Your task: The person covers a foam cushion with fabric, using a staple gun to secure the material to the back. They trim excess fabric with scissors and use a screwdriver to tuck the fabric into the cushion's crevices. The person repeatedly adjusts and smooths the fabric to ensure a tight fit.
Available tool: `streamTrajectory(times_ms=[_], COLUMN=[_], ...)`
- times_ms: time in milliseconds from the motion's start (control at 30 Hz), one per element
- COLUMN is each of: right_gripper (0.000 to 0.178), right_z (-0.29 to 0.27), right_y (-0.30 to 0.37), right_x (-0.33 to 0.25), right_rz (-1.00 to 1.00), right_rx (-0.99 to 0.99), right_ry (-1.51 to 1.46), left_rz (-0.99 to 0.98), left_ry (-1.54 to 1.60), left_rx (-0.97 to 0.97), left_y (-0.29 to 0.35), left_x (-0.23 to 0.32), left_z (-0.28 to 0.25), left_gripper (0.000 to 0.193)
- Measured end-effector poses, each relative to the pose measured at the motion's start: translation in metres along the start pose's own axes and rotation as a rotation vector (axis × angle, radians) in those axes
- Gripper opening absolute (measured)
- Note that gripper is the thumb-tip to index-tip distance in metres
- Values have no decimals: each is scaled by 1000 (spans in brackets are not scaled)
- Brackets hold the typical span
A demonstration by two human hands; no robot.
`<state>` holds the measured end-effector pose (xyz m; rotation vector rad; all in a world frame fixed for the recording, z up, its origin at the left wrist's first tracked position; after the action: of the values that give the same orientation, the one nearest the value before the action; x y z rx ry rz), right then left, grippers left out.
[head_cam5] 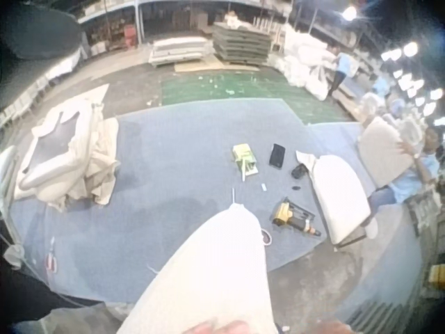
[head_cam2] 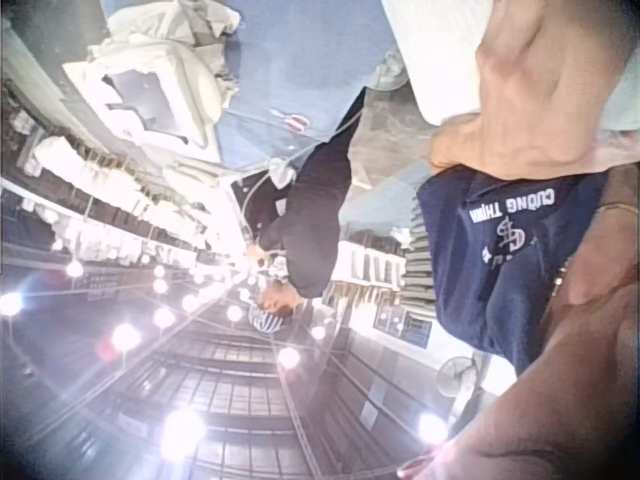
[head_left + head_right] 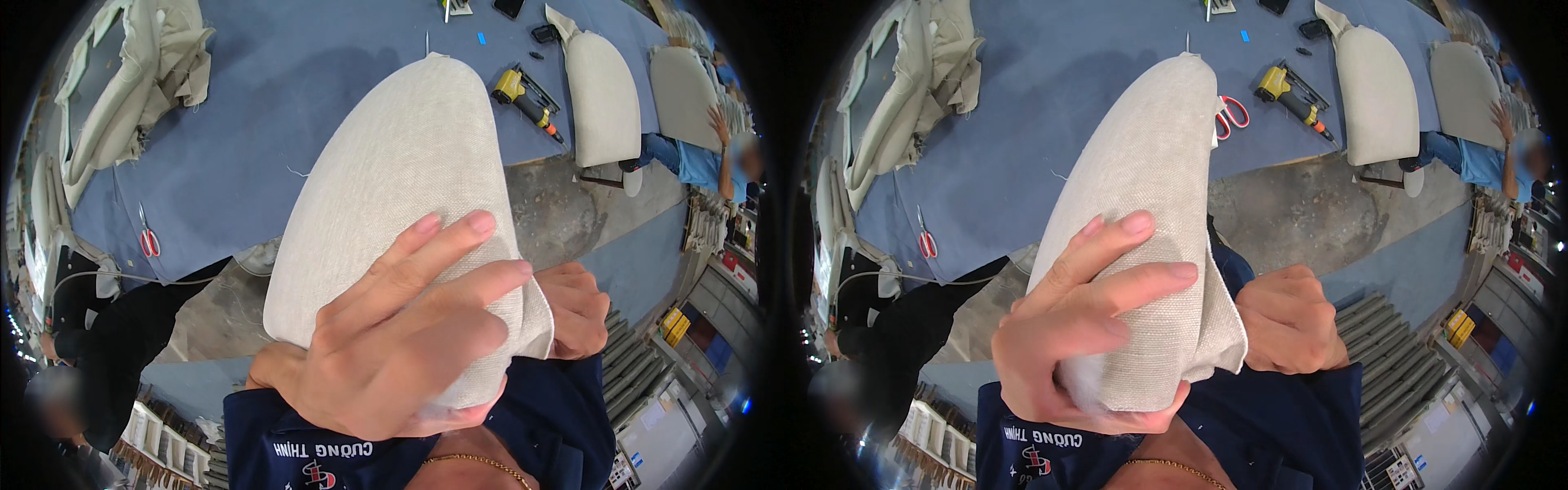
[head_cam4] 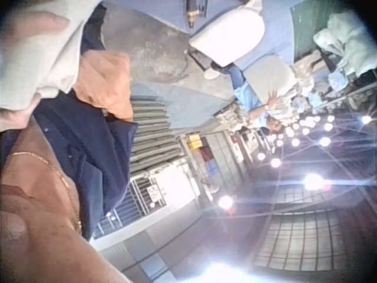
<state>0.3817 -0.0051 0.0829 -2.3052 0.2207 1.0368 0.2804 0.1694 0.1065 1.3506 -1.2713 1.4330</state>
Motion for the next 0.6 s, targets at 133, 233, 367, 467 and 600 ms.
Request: streamTrajectory(times_ms=[133, 233, 367, 467, 600], right_gripper=[17, 14, 12, 7, 7], right_z=[6, -4, -10, -9, -16], right_y=[10, 6, 4, 3, 4], right_x=[2, -3, -11, -13, -13], right_rz=[-5, 92, 199, 230, 284], right_rx=[74, -25, -90, -96, -150], right_ry=[-11, -52, -23, 0, -37], left_rz=[-48, -43, -8, 18, 33], left_ry=[10, 13, -8, -20, -6], left_rx=[10, 11, 1, -20, -18], left_y=[-3, -3, -5, -6, -4], left_x=[3, 2, 1, 0, -4], left_z=[1, 0, 5, 6, 6], left_gripper=[59, 59, 62, 67, 71])
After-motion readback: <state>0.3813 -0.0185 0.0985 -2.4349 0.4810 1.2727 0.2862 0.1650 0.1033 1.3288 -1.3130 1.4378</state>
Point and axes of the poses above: each hand's wrist, its own y-axis away from the middle knuckle, its own z-axis out of the palm, x = y × z, the point moved 4 cm from there along -y, towards the middle knuckle, and after that the axes turned 8 degrees about y, right-handed, at the moved point
